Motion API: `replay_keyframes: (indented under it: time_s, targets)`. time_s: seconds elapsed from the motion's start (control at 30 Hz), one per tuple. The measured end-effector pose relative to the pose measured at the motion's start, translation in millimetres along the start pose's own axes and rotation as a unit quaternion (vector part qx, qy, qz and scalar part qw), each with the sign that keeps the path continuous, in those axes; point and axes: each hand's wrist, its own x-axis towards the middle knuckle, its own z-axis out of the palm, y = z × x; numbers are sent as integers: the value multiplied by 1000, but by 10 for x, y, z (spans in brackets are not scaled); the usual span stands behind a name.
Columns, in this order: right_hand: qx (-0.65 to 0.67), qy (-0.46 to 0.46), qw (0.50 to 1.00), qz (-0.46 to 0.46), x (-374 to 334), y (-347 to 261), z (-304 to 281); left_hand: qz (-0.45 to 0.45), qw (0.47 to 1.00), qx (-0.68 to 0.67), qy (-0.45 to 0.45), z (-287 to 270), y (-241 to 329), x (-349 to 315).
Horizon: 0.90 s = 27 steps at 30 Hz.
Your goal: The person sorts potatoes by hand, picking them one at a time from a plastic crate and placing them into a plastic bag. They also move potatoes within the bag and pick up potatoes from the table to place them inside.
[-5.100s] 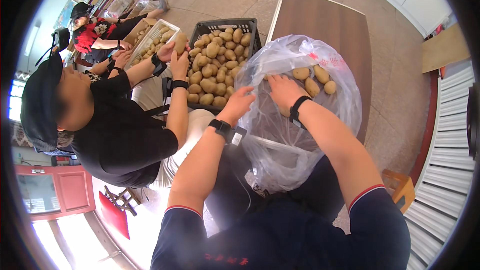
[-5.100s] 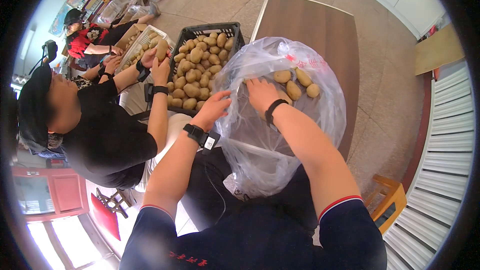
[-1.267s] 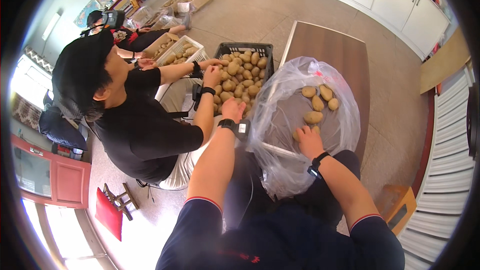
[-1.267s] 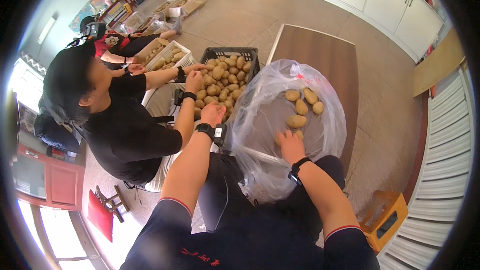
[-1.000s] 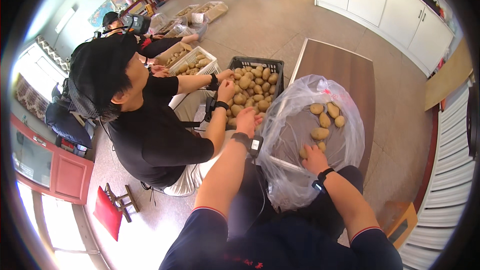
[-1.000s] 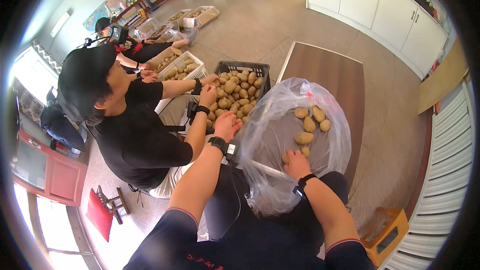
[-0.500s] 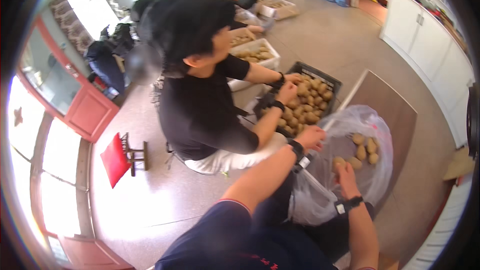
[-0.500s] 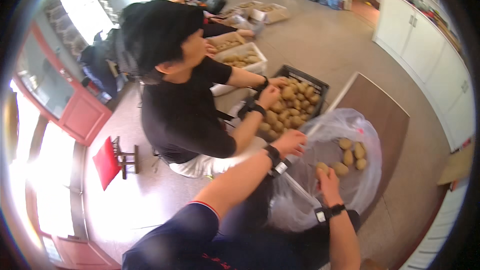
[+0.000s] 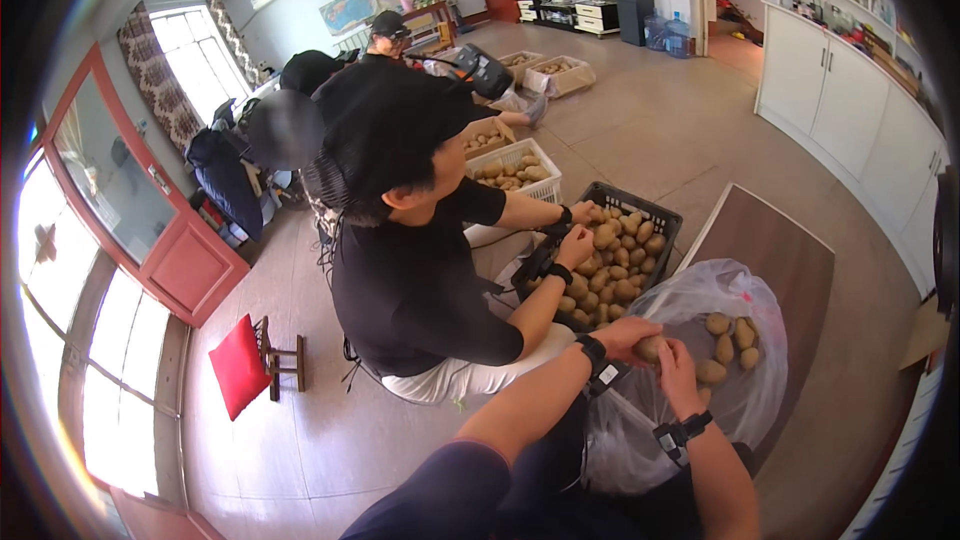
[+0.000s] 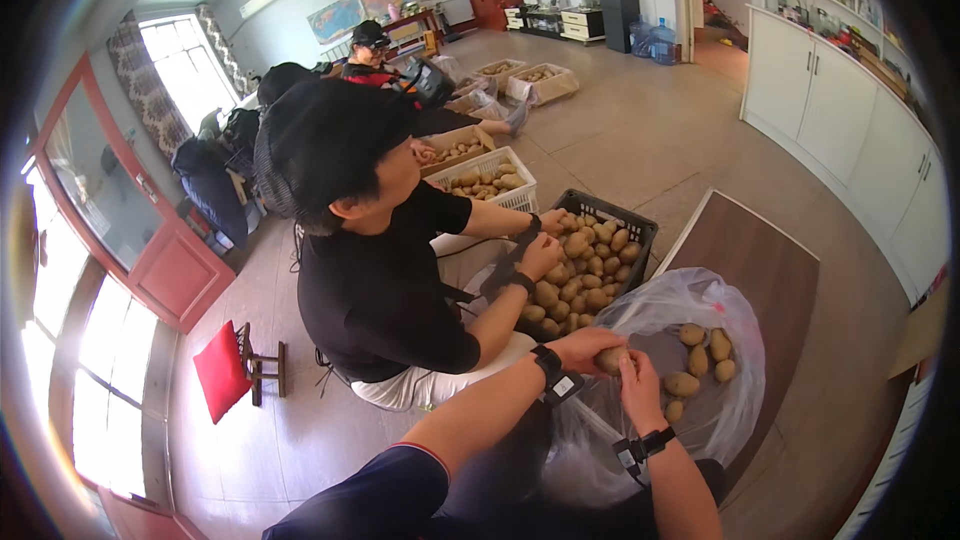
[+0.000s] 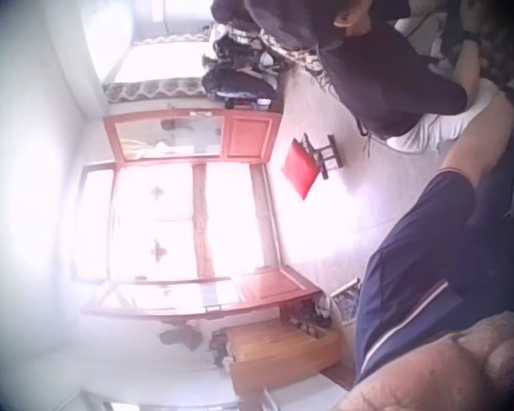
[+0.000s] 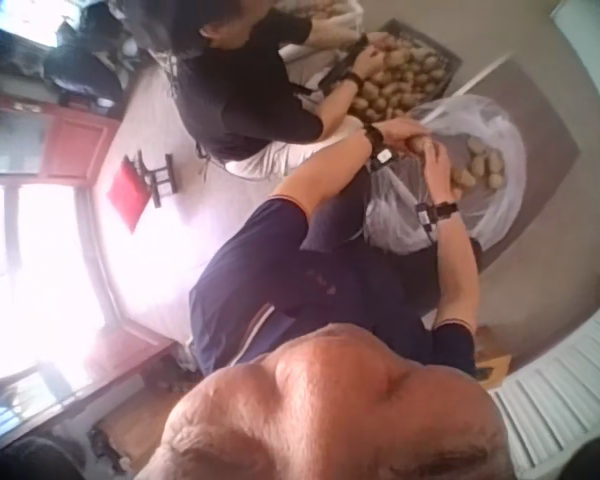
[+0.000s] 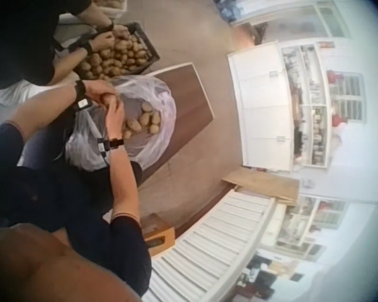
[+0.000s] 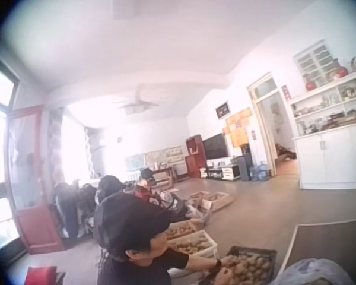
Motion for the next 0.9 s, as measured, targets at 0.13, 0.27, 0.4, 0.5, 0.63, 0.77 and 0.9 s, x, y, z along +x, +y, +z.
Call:
replay_keyframes:
  time_s: [0.13,0.27,0.4,0.5,0.63,0.77,0.9]
  targets:
    - [-39,10,999,17,-52,70,-154,-24,1000,-3,7,-68,32,53]
    - [-283,109,948,-96,-153,547,-465,-4,993,-91,70,-201,53,110]
    - [-425,121,896,-48,-258,614,-754,41,975,-146,166,-349,8,154]
    - [-447,124,886,-5,-272,635,-806,75,960,-169,210,-461,-15,222]
    - [-465,104,879,23,-253,678,-772,131,935,-199,262,-578,-101,284]
    - [-481,92,872,20,-232,762,-791,138,928,-193,286,-599,-128,317]
    - [-485,81,871,-2,-210,736,-779,134,926,-193,295,-699,-150,310]
